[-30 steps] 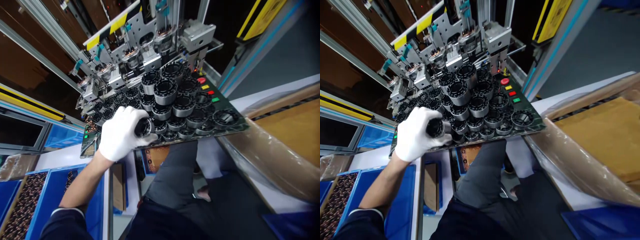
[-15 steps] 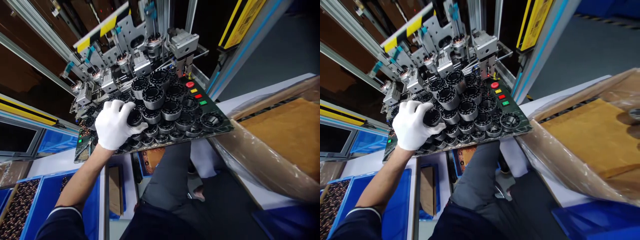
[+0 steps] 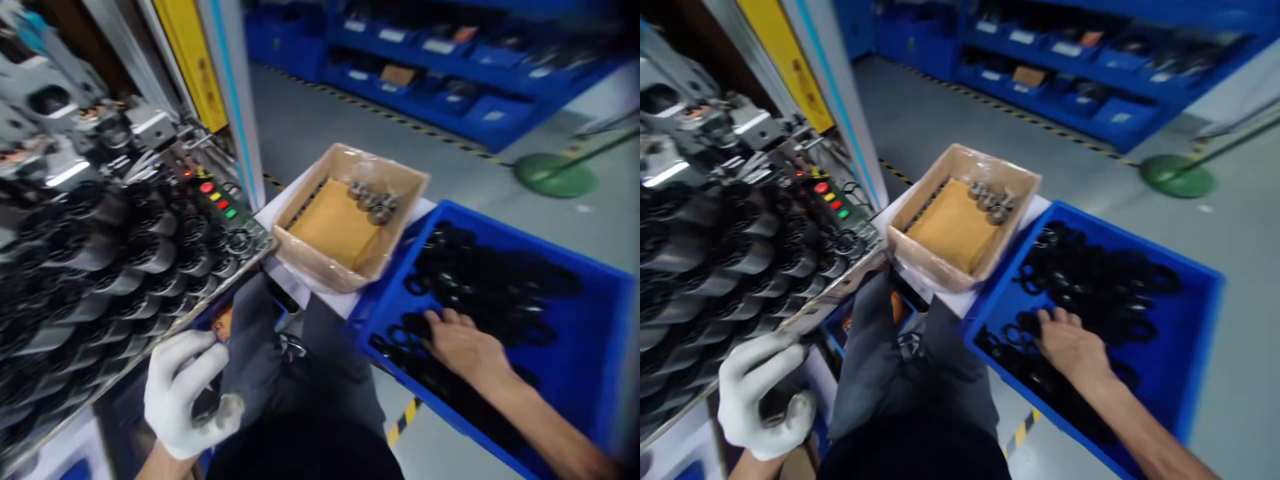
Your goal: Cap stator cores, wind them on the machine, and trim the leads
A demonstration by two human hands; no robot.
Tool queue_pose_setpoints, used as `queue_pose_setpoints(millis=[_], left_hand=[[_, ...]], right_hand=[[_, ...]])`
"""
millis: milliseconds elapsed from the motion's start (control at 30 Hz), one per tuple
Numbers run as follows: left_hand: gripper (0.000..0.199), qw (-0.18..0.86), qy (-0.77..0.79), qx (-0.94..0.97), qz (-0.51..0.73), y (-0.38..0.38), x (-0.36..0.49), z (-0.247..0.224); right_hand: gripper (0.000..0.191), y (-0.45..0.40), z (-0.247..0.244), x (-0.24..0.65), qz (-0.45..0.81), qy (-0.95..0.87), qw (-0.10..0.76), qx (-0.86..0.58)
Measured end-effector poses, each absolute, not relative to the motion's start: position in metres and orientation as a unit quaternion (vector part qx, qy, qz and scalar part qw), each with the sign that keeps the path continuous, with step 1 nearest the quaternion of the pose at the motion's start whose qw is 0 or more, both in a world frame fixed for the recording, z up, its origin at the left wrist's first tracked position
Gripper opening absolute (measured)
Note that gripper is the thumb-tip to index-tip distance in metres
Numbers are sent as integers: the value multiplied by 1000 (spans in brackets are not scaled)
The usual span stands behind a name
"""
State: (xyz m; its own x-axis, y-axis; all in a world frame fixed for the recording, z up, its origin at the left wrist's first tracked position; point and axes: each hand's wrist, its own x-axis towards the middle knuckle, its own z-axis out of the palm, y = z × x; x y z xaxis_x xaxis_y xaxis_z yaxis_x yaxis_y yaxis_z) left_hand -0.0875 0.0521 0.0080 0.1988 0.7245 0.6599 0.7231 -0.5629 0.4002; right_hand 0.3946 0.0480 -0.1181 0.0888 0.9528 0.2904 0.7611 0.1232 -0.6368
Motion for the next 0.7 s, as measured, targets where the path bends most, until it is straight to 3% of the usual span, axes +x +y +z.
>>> queue_pose_setpoints(millis=[133,200,267,400,700], left_hand=[[33,52,456,789,409,128,23,26],[22,107,474,785,385,172,71,27],[25,143,517,788,302,219,116,21],[40,174,581,786,123,309,201,-5],[50,198,620,759,-15,423,304,-70]], right_hand=[[30,52,-150,438,125,-655,69,-742],[39,57,-155,439,136,-661,-18,-737],[47,61,-154,435,147,-678,-72,-717],[55,71,-147,427,155,-708,-118,-679],[60,85,-137,419,163,-737,-112,-646]])
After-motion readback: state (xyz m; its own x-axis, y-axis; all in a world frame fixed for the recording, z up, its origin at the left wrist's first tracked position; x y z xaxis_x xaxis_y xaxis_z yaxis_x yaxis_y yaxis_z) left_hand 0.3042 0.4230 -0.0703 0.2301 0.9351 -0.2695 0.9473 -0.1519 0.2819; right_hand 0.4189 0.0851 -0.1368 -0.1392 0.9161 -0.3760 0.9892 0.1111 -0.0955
